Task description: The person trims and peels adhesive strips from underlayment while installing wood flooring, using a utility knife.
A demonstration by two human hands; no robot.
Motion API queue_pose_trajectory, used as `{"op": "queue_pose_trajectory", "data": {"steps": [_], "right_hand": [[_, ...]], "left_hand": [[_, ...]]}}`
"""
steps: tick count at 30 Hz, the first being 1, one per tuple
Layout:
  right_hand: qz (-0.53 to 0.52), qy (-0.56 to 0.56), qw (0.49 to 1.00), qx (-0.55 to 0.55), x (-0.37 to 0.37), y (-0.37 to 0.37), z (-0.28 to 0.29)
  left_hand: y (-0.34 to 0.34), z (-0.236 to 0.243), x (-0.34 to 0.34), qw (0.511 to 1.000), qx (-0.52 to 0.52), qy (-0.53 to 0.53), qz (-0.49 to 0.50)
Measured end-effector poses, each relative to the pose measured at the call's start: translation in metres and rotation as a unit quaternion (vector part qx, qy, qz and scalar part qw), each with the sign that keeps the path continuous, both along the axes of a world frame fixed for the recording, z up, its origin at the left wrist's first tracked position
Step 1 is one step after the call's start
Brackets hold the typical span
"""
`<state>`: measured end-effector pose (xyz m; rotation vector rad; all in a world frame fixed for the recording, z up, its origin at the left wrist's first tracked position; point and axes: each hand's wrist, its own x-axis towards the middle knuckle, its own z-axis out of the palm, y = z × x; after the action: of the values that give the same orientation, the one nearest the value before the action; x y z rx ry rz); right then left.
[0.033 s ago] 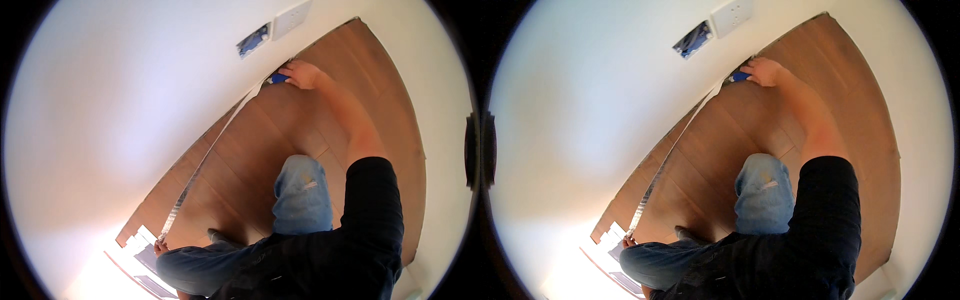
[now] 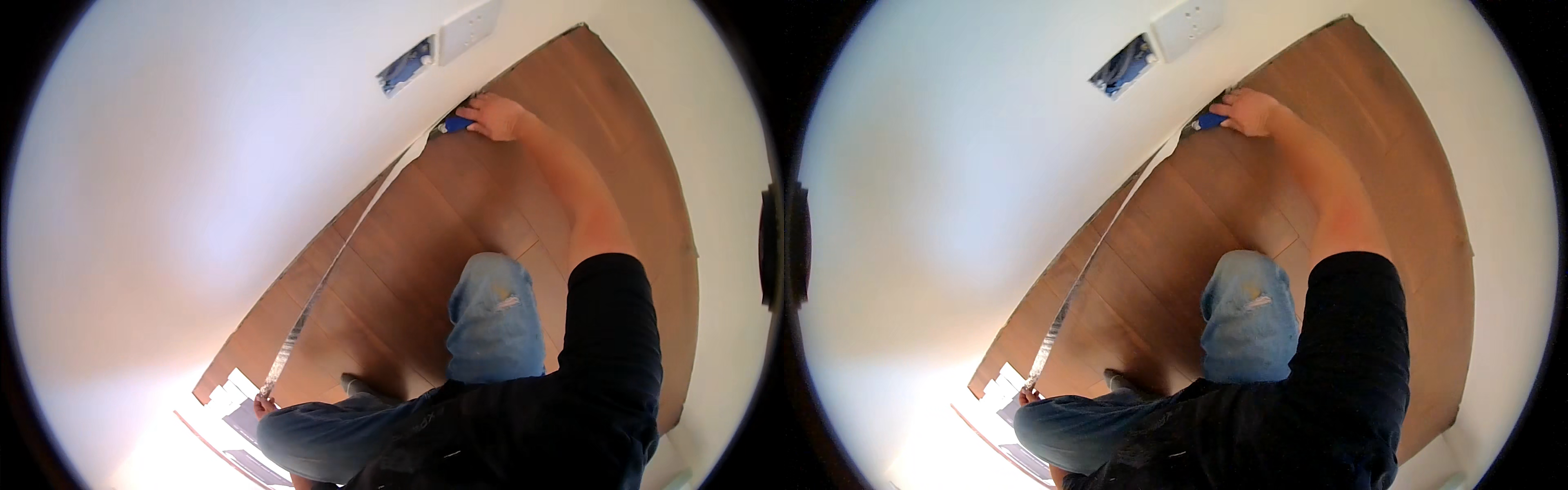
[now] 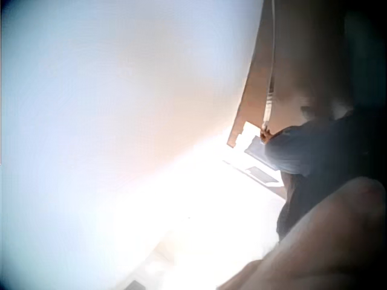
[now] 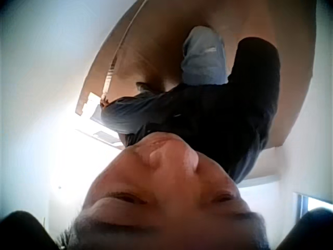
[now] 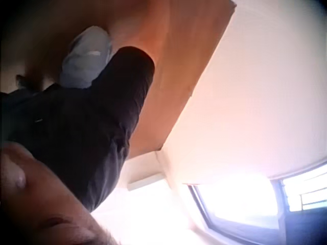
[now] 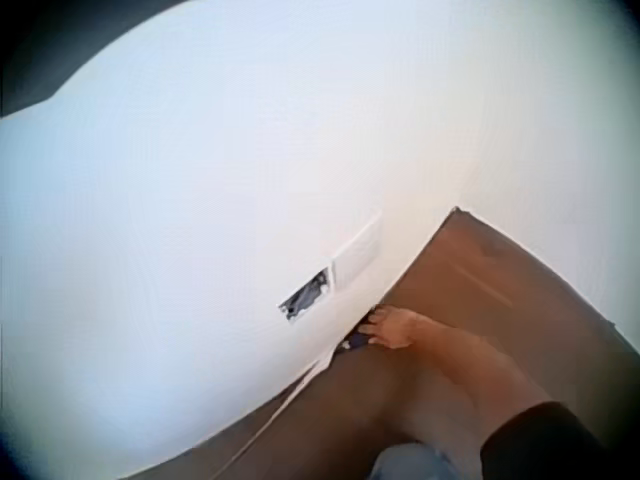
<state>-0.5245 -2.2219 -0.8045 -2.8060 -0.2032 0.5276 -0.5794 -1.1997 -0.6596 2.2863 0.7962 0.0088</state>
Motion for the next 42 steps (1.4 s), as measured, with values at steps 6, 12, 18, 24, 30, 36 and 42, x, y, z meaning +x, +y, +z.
{"op": "queue_pose_trajectory", "data": {"steps": [6,12,18,24,30,36,42], "right_hand": [[-0.013,-0.027,0.999,-0.039,-0.011,-0.046,0.01],[-0.081,0.015,0.996,-0.036,-0.037,-0.088,0.025],[-0.113,0.02,0.992,-0.048,-0.051,-0.089,0.028],[-0.18,-0.015,0.981,-0.073,-0.077,-0.111,0.062],[-0.348,0.021,0.932,-0.101,-0.137,-0.087,0.08],[-0.358,-0.051,0.927,-0.096,-0.223,-0.01,0.072],[-0.313,-0.158,0.933,0.086,-0.21,0.073,0.104]], "left_hand": [[-0.024,0.029,0.015,0.998,0.008,0.042,0.039],[-0.042,0.053,0.02,0.996,0.006,0.057,0.063],[-0.044,0.071,0.017,0.995,-0.001,0.056,0.081],[-0.034,0.091,-0.002,0.993,-0.03,0.034,0.105],[-0.012,0.097,-0.035,0.986,-0.067,0.02,0.149],[0.036,0.111,-0.102,0.961,-0.129,-0.027,0.242],[0.1,0.16,-0.286,0.835,-0.226,-0.174,0.47]]}}
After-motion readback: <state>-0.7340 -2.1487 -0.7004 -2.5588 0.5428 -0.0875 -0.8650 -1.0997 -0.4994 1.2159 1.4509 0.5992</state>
